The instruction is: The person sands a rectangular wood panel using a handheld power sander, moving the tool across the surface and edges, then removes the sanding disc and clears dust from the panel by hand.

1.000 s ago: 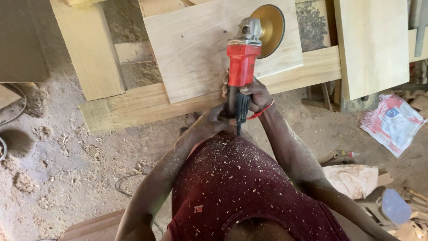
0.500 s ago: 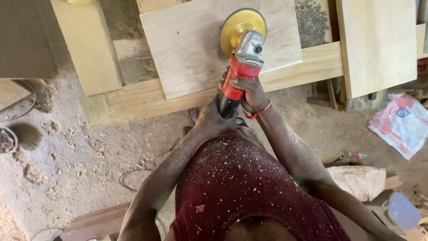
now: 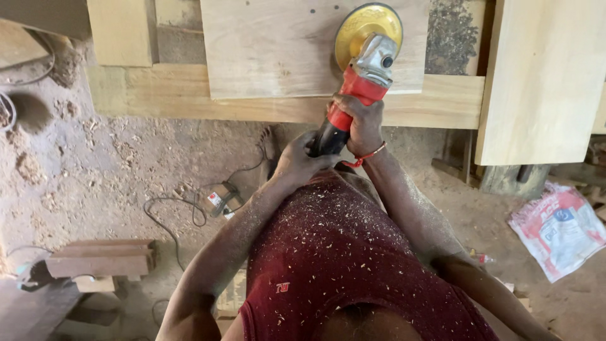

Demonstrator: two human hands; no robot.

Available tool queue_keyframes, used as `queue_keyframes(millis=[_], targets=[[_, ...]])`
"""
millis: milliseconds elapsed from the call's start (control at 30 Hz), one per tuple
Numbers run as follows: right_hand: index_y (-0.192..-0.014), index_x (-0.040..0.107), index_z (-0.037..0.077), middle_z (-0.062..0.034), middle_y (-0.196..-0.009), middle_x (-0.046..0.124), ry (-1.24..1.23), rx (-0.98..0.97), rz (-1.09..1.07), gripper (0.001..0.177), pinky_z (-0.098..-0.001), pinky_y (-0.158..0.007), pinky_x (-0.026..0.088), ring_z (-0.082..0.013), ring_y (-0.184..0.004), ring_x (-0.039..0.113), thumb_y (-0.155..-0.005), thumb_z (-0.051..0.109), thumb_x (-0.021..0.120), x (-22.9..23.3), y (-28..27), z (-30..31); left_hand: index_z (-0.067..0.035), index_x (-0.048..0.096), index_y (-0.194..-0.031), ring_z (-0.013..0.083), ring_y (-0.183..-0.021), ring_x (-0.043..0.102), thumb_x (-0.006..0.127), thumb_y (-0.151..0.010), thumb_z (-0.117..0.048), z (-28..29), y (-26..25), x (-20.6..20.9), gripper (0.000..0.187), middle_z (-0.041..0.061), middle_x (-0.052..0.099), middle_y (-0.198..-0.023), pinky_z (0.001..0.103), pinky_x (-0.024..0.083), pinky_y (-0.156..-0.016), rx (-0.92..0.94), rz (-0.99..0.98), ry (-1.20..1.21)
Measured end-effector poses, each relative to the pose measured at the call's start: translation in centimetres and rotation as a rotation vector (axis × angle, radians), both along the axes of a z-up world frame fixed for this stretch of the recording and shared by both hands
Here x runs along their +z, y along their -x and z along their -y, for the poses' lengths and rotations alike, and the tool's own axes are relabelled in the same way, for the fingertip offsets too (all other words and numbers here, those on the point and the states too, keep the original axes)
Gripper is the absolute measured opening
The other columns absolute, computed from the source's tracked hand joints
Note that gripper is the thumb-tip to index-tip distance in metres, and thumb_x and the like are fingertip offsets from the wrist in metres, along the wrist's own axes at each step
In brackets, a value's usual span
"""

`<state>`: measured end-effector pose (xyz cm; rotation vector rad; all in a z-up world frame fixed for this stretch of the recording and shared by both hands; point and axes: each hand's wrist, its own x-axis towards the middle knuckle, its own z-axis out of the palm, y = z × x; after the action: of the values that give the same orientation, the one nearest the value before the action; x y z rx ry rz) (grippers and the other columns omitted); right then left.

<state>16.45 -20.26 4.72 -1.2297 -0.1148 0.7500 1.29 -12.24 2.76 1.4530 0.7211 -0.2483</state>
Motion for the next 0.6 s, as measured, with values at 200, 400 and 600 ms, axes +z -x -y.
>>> queue_keyframes(millis=[200, 400, 600], targets=[[-0.096, 0.063, -0.007, -0.0145, -0.082, 0.065, 0.035, -0.032, 0.002, 0.02, -0.0394, -0.065, 0.06, -0.0254, -0.068, 0.068, -0.081, 0.001, 0.072, 0.3, -1.6, 0.6, 0.0, 0.058, -0.137, 0.0195, -0.102, 0.076, 0.079, -0.081, -0.003, 3.1, 0.1, -1.2, 0.06, 0.016, 0.072, -0.124, 0.029, 0.067, -0.088, 0.458, 0.06, 0.324], [-0.101, 0.064, -0.006, -0.0137, -0.084, 0.067, 0.104, 0.012, 0.036, 0.025, -0.0387, -0.065, 0.06, -0.0249, -0.068, 0.068, -0.079, 0.002, 0.072, 0.5, -2.0, -0.3, -0.004, 0.062, -0.134, 0.0215, -0.087, 0.076, 0.079, -0.081, -0.004, 3.1, 0.5, -0.9, 0.056, 0.017, 0.074, -0.116, 0.031, 0.066, -0.07, 0.39, 0.048, 0.223], [-0.103, 0.065, -0.008, -0.0153, -0.085, 0.067, 0.222, 0.162, -0.104, 0.024, -0.0395, -0.067, 0.059, -0.0268, -0.073, 0.069, -0.087, 0.008, 0.072, 0.0, -3.2, -0.8, 0.0, 0.063, -0.131, 0.0209, -0.07, 0.079, 0.07, -0.088, -0.045, 2.3, -0.4, -4.6, 0.062, 0.018, 0.077, -0.096, 0.031, 0.066, -0.054, 0.217, 0.284, 0.363]])
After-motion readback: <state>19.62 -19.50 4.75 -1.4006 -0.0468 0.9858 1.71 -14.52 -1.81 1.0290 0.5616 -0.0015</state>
